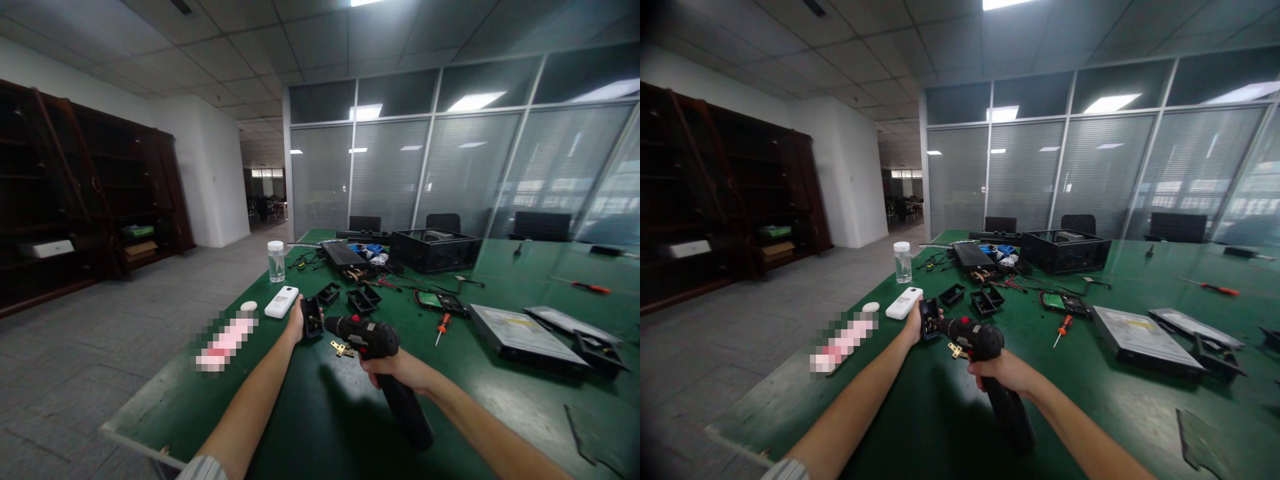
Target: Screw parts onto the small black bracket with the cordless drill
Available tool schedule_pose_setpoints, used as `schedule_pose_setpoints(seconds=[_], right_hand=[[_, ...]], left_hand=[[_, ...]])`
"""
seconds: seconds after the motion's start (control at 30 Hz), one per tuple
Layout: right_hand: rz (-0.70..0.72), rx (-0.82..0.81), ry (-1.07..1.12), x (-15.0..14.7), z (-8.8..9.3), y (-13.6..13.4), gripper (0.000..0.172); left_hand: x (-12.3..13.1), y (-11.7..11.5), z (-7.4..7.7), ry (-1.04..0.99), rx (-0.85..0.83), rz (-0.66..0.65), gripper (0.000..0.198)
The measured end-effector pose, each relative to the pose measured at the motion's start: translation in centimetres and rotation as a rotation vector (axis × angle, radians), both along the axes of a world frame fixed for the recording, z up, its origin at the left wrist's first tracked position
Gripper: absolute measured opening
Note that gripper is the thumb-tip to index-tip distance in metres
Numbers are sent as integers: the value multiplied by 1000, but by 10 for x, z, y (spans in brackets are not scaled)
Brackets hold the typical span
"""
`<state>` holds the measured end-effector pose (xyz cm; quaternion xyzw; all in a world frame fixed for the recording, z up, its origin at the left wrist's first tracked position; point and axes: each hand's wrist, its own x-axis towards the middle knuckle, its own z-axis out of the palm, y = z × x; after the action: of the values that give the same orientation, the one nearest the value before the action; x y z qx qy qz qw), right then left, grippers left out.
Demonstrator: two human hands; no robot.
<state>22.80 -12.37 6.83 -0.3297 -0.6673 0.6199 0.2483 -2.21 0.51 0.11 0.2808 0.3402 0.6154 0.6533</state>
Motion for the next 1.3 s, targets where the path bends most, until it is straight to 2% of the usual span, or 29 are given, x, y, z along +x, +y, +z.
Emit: schedule_pose_setpoints(seconds=[0.3,0.53,0.8,1.0,1.3], right_hand=[[-28,10,-25,2,-1,0,20],[-10,7,-21,1,1,0,22],[-6,-13,-9,0,3,-1,23],[5,-28,7,1,2,0,22],[-16,-23,-6,1,3,-1,24]], left_hand=[[1,3,-1,-3,23,-11,47],[2,-1,2,-9,-21,-13,48],[1,-1,0,32,-46,-54,56],[0,0,-2,2,3,-23,50],[2,-3,3,0,-24,-44,51]])
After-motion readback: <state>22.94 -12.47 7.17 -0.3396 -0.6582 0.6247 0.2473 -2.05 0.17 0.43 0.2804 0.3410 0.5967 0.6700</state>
